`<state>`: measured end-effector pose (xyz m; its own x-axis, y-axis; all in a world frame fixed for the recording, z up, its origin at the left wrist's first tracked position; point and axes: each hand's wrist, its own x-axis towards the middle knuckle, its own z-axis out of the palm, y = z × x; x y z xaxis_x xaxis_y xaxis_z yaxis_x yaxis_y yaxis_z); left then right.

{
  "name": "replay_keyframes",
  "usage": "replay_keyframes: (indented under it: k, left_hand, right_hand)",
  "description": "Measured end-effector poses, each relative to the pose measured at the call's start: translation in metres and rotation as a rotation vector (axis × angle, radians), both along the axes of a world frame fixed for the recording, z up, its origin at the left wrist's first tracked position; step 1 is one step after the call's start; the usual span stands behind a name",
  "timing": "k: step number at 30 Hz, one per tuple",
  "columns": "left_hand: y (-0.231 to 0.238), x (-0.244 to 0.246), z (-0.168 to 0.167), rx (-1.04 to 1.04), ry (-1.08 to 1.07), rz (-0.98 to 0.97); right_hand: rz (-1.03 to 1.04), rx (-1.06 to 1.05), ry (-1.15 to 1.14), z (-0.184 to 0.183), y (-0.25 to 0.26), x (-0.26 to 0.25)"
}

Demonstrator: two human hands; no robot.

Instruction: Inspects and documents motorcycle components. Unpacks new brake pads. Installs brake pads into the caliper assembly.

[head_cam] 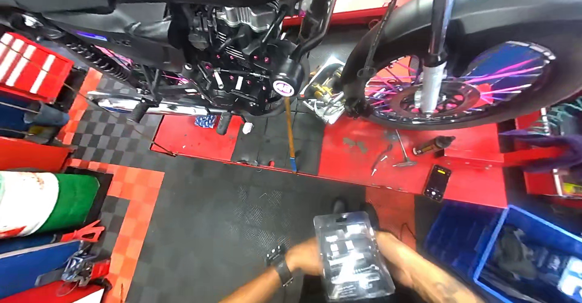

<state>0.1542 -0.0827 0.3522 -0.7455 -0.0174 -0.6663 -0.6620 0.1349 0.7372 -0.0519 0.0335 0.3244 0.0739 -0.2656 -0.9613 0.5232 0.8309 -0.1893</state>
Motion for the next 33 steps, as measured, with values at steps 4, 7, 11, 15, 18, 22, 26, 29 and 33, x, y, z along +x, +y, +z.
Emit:
replay_keyframes:
  k: [4, 7, 11, 15, 18, 22, 26, 29, 33]
  left_hand:
    - [0.001, 0.016, -0.03, -0.032, 0.208, 0.165]
    - [-0.01, 0.029, -0.055, 0.141, 0.294, 0.374]
    - [-0.032, 0.04, -0.065, 0.24, 0.27, 0.738]
    - [-0.052, 0.043, -0.082, 0.304, 0.426, 1.325]
    - [-0.074, 0.032, -0.087, 0.327, 0.46, 1.631]
    - [-0.086, 0.013, -0.083, 0.187, 0.285, 1.504]
    - [-0.084, -0.014, -0.085, 0.034, 0.156, 1.194]
    - [-0.083, -0.04, -0.095, -0.011, 0.158, 1.101]
    - [-0.079, -0.088, -0.111, -0.05, 0.186, 1.079]
  right_hand:
    - [0.072, -0.053, 0.008, -0.003, -0.004, -0.006]
    - [0.213, -0.149, 0.006, -0.011, -0.019, -0.015]
    - [0.323, -0.277, -0.007, -0.023, -0.047, -0.021]
    - [0.311, -0.385, 0.035, -0.059, -0.066, -0.029]
    - [0.114, -0.306, 0.106, -0.116, -0.075, -0.039]
    - [-0.141, -0.16, 0.17, -0.185, -0.102, -0.048]
    - [-0.196, -0.114, 0.219, -0.243, -0.128, -0.055]
    - [-0.194, -0.096, 0.342, -0.257, -0.135, -0.045]
    - [-0.269, -0.549, -0.015, -0.156, -0.126, -0.031]
